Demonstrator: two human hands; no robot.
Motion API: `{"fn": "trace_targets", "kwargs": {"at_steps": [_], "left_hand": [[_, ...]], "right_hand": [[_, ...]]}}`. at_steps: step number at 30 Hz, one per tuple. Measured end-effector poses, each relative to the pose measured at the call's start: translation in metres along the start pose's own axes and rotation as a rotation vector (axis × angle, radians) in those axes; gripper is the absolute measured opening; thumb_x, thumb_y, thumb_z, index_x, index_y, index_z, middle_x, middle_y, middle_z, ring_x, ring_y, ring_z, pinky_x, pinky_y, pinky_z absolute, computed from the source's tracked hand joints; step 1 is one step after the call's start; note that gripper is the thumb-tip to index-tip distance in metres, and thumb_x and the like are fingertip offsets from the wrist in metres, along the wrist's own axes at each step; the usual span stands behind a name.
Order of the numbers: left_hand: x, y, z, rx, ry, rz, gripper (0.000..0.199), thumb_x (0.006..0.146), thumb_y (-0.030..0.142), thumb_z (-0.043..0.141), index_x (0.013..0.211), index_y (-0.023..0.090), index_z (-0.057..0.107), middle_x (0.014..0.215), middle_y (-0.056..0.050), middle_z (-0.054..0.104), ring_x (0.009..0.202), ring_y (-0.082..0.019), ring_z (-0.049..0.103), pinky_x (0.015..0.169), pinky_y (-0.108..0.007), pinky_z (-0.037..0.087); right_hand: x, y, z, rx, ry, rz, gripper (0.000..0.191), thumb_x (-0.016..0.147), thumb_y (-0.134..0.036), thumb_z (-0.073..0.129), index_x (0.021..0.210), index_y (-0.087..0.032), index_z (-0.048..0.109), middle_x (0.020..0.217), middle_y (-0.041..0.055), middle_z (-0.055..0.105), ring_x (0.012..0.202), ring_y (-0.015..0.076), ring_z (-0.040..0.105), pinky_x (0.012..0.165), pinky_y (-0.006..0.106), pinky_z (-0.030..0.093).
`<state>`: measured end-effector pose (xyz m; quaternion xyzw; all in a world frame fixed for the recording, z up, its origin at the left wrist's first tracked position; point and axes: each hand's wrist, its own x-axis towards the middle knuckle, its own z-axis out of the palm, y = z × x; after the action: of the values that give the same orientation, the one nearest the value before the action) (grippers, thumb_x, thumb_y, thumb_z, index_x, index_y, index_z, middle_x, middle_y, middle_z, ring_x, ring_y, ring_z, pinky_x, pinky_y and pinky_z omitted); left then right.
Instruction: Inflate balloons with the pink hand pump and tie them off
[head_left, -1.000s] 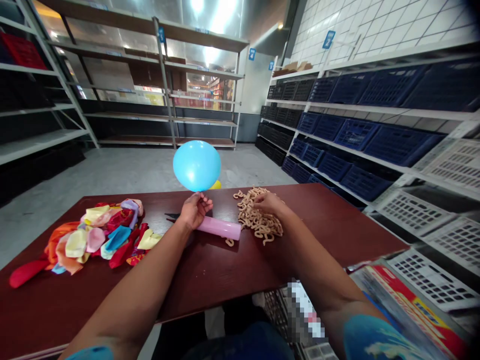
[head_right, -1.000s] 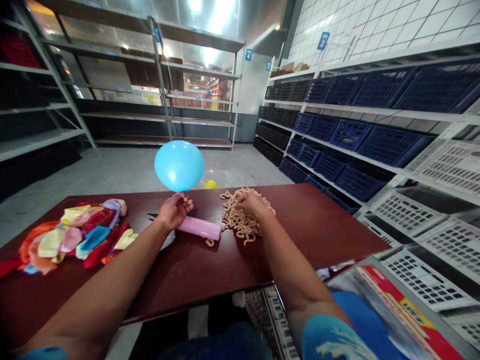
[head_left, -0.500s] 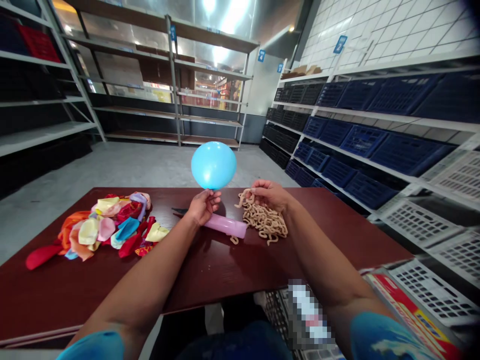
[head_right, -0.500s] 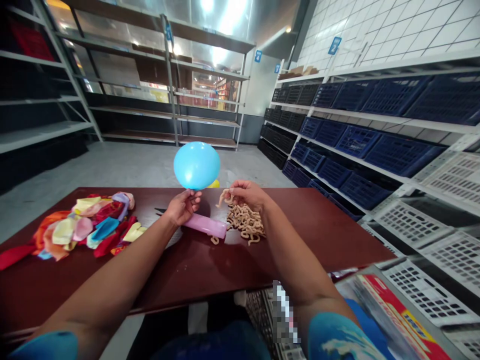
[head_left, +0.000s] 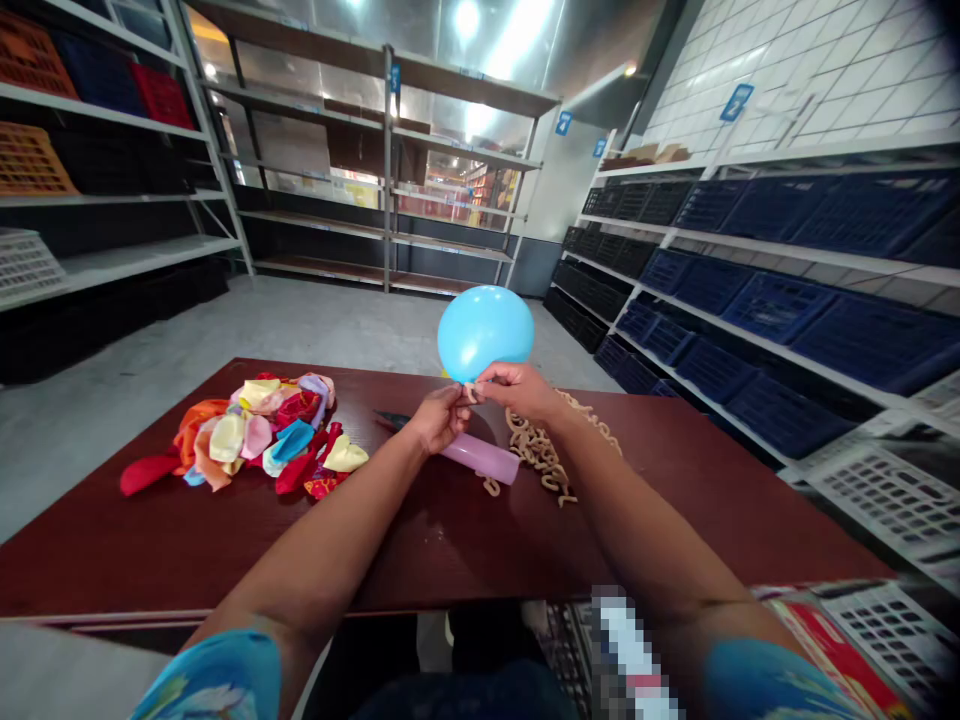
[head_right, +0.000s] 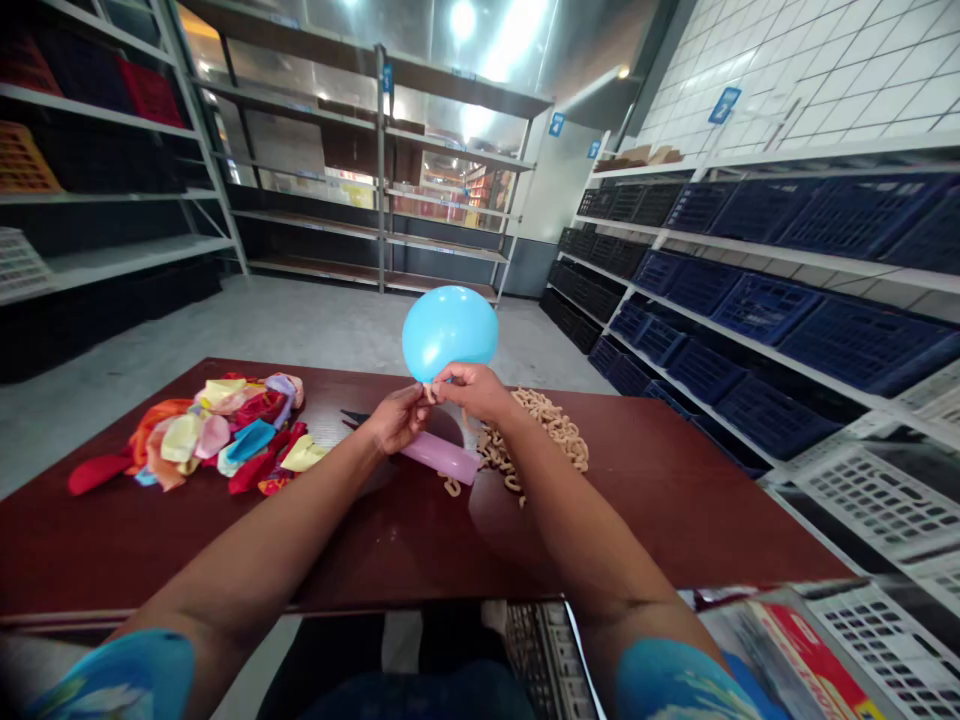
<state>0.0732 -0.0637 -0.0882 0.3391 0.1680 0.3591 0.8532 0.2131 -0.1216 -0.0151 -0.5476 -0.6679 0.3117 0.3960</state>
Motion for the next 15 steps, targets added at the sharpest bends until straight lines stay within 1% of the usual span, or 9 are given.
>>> {"fn": "trace_targets", "kwargs": {"at_steps": [2, 4, 9, 13, 15], "left_hand": [[0.000, 0.000, -0.001, -0.005, -0.009, 0.000, 0.015, 0.080, 0.026, 0.055, 0.080, 0.011, 0.054, 0.072, -0.005, 0.059, 0.044, -0.004, 0.046, 0.035, -0.014, 0.030], [0.000, 0.001, -0.002, -0.016, -0.019, 0.002, 0.014, 0.079, 0.024, 0.056, 0.078, 0.011, 0.052, 0.066, -0.002, 0.054, 0.044, -0.004, 0.044, 0.035, -0.013, 0.028], [-0.002, 0.002, -0.002, 0.007, -0.041, 0.001, 0.015, 0.076, 0.023, 0.056, 0.075, 0.013, 0.045, 0.061, 0.003, 0.043, 0.043, -0.003, 0.036, 0.035, -0.013, 0.020], [0.000, 0.001, -0.003, 0.126, -0.040, 0.013, 0.018, 0.077, 0.027, 0.055, 0.075, 0.016, 0.042, 0.059, 0.005, 0.036, 0.041, -0.003, 0.030, 0.037, -0.015, 0.014], [0.002, 0.000, -0.005, 0.272, 0.025, 0.071, 0.019, 0.081, 0.033, 0.049, 0.073, 0.017, 0.041, 0.056, 0.006, 0.032, 0.039, -0.004, 0.026, 0.037, -0.017, 0.015]], "right_hand": [[0.002, 0.003, 0.002, -0.049, 0.004, -0.038, 0.019, 0.072, -0.034, 0.058, 0.076, -0.016, 0.064, 0.070, -0.0004, 0.064, 0.064, 0.0094, 0.052, 0.061, 0.022, 0.038], [0.003, 0.007, 0.004, -0.102, 0.006, -0.048, 0.020, 0.073, -0.035, 0.058, 0.077, -0.016, 0.064, 0.072, 0.0003, 0.064, 0.064, 0.0099, 0.052, 0.061, 0.023, 0.038], [0.005, 0.015, 0.006, -0.254, 0.056, -0.052, 0.021, 0.073, -0.036, 0.057, 0.075, -0.017, 0.066, 0.061, -0.0022, 0.057, 0.055, 0.0081, 0.044, 0.052, 0.021, 0.031], [0.004, 0.013, 0.008, -0.287, 0.086, -0.029, 0.023, 0.071, -0.038, 0.059, 0.071, -0.016, 0.066, 0.056, -0.0034, 0.051, 0.052, 0.0071, 0.039, 0.050, 0.021, 0.028], [0.002, 0.009, 0.010, -0.217, 0.123, 0.039, 0.022, 0.069, -0.038, 0.061, 0.072, -0.016, 0.064, 0.053, -0.0044, 0.049, 0.050, 0.0067, 0.038, 0.048, 0.021, 0.027]]}}
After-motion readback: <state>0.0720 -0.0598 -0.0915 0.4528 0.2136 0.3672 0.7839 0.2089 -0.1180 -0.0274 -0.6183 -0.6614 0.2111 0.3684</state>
